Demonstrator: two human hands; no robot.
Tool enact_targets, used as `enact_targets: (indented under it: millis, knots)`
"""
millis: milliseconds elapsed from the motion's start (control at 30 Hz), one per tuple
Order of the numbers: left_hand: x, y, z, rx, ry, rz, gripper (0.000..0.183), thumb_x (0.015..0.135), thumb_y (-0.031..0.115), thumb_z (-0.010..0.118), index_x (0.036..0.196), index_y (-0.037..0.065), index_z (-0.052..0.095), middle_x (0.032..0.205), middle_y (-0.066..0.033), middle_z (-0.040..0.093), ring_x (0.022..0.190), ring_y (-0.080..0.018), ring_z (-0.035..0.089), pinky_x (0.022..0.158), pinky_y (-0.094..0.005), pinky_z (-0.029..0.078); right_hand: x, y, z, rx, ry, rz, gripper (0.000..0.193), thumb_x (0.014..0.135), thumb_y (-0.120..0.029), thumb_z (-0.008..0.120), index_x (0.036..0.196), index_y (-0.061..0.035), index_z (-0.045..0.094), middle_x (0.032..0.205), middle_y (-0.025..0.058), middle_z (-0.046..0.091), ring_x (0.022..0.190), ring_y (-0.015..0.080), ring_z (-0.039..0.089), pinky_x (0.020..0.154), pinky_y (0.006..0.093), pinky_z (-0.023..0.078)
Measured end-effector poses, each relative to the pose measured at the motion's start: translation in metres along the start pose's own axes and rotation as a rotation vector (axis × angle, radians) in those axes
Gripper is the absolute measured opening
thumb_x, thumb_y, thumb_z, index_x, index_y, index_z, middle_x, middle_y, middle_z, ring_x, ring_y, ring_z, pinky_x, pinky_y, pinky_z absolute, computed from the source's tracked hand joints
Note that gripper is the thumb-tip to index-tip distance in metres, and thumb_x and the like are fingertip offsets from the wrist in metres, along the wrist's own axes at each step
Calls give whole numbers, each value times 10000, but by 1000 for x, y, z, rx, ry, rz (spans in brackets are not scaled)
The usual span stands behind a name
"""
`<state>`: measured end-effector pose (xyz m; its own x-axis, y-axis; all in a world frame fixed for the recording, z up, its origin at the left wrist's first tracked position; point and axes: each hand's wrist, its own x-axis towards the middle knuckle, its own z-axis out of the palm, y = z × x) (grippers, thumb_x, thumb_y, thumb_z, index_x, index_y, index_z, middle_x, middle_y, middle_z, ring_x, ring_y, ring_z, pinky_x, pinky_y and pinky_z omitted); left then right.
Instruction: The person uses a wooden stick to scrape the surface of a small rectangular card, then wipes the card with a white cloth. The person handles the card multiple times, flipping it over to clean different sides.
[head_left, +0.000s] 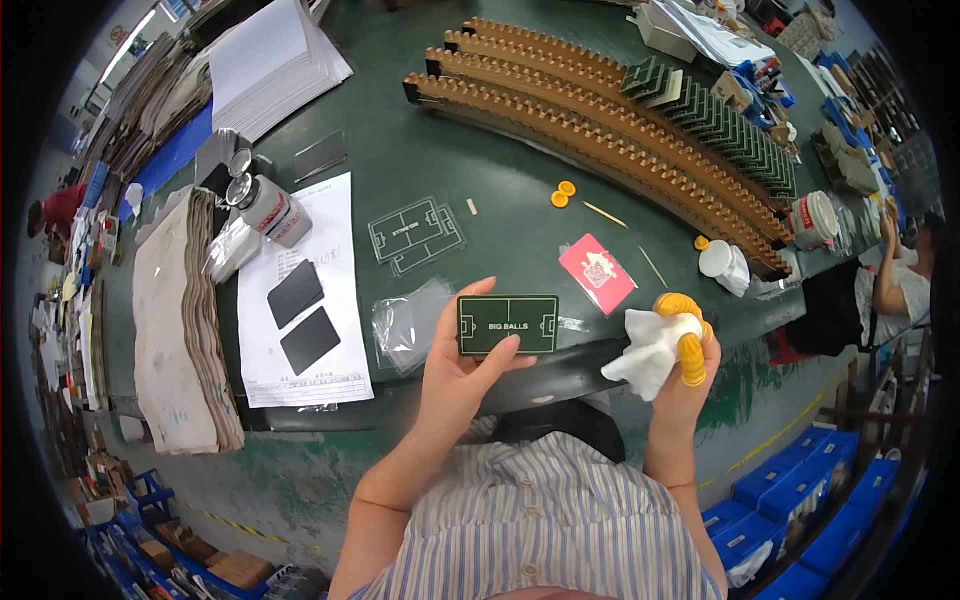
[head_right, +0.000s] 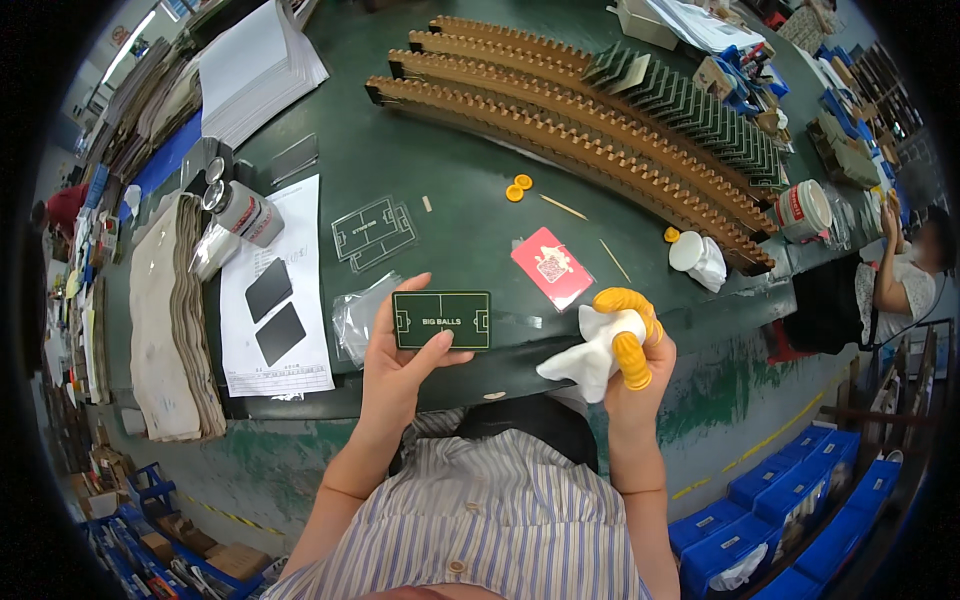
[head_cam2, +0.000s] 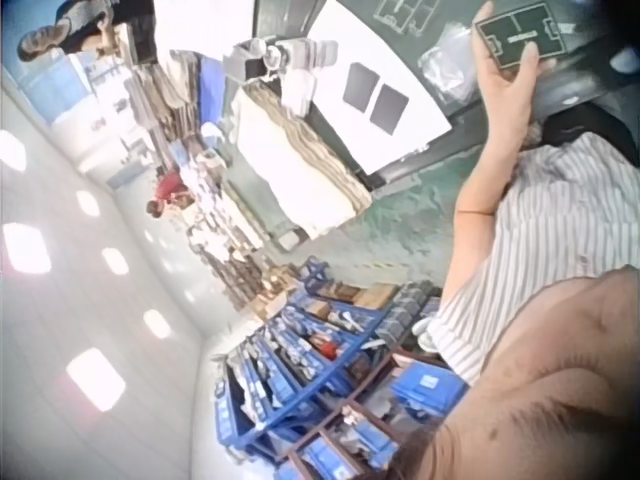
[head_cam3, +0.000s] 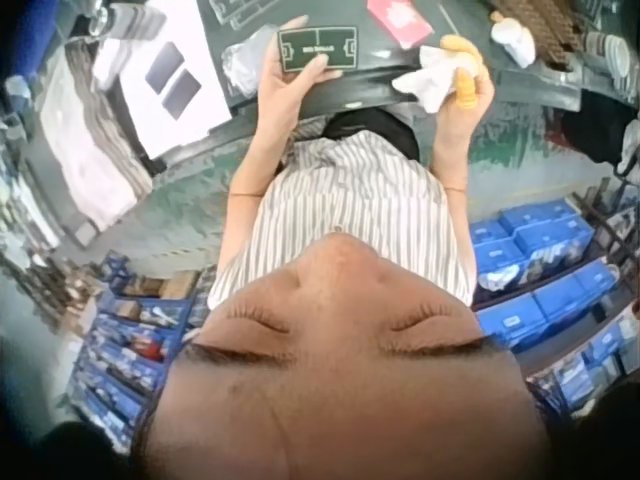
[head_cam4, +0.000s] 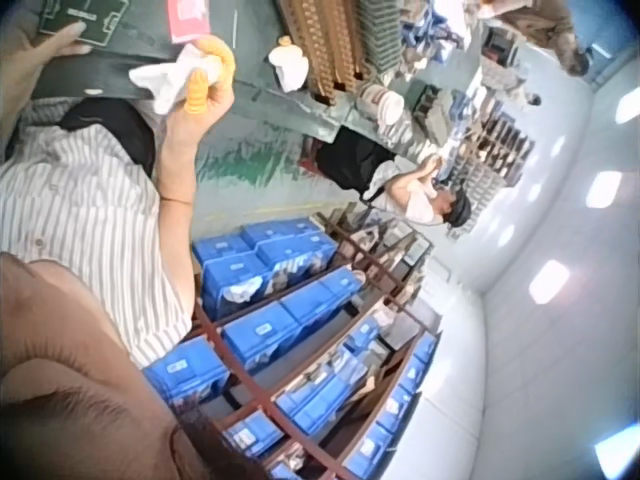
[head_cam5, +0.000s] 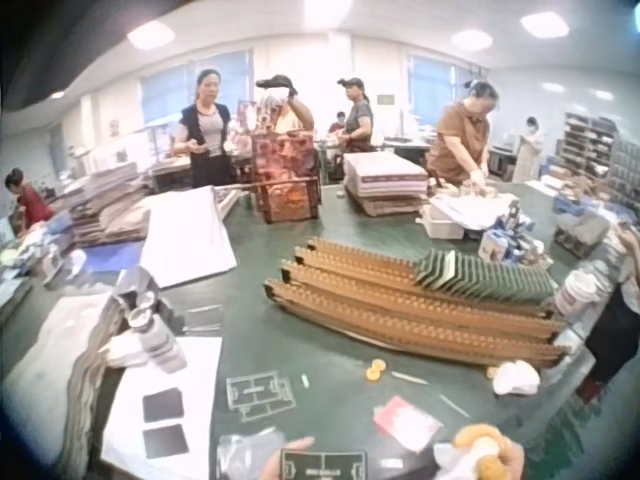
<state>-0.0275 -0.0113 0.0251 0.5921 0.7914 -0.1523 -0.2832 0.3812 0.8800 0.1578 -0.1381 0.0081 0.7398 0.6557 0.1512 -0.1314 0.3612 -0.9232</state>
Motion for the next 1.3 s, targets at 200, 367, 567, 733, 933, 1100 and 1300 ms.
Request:
enact_targets:
  millis: [200, 367, 567, 733, 933, 1100, 1300]
  knots:
    - [-2, 7, -15, 15, 26, 78, 686, 805, -112, 583, 1398, 30, 268, 1161, -127, 528, 989, -203, 613, 756, -311, 584, 21, -7, 28, 212, -194, 127, 433, 873, -326, 616, 1074, 49, 535, 959, 130, 599, 832, 200, 609, 728, 304, 491]
    - [-6, 15, -38, -26, 43, 82, 697, 791, -107, 609, 1388, 14, 270, 1152, -134, 554, 951, -181, 624, 707, -279, 573, 43, -20, 82, 22, -376, 155, 408, 782, 11, 683, 1149, -19, 507, 1054, 151, 578, 882, 247, 625, 742, 363, 529]
    - [-18, 26, -76, -110, 77, 31, 537, 805, -65, 625, 1291, 1, 407, 1106, -100, 612, 951, -142, 614, 823, -269, 500, 92, -6, 198, -837, -778, -870, 225, 695, 59, 647, 909, -9, 652, 1089, 130, 594, 878, 283, 579, 749, 349, 482]
    - [-29, 38, -102, -308, 84, -81, 319, 858, -12, 579, 1170, -8, 512, 1114, -90, 612, 1004, -155, 600, 868, -317, 500, 127, 42, 283, -975, -804, -1192, 209, 685, 52, 627, 869, -18, 696, 1044, 142, 597, 808, 298, 546, 738, 385, 455]
    - [-40, 50, -120, -398, 56, -180, 337, 877, -4, 548, 1207, -14, 481, 1106, -125, 620, 1054, -239, 609, 897, -352, 506, 134, 75, 340, -876, -791, -1259, 201, 684, 78, 628, 847, -14, 703, 887, 156, 583, 791, 322, 539, 723, 415, 458]
    - [-45, 58, -130, -481, 5, -158, 414, 910, 54, 441, 1312, -31, 386, 1226, -171, 551, 1153, -265, 552, 959, -381, 457, 133, 88, 364, -994, -927, -1287, 236, 714, 70, 584, 881, -34, 716, 1068, 130, 599, 992, 276, 520, 868, 378, 394]
    - [-49, 70, -127, -587, -36, -160, 529, 915, 207, 391, 1371, -50, 307, 1359, -195, 441, 1241, -279, 473, 1032, -417, 380, 123, 83, 365, -1031, -869, -1171, 216, 750, 48, 575, 886, -38, 719, 1065, 124, 598, 992, 257, 518, 873, 381, 380]
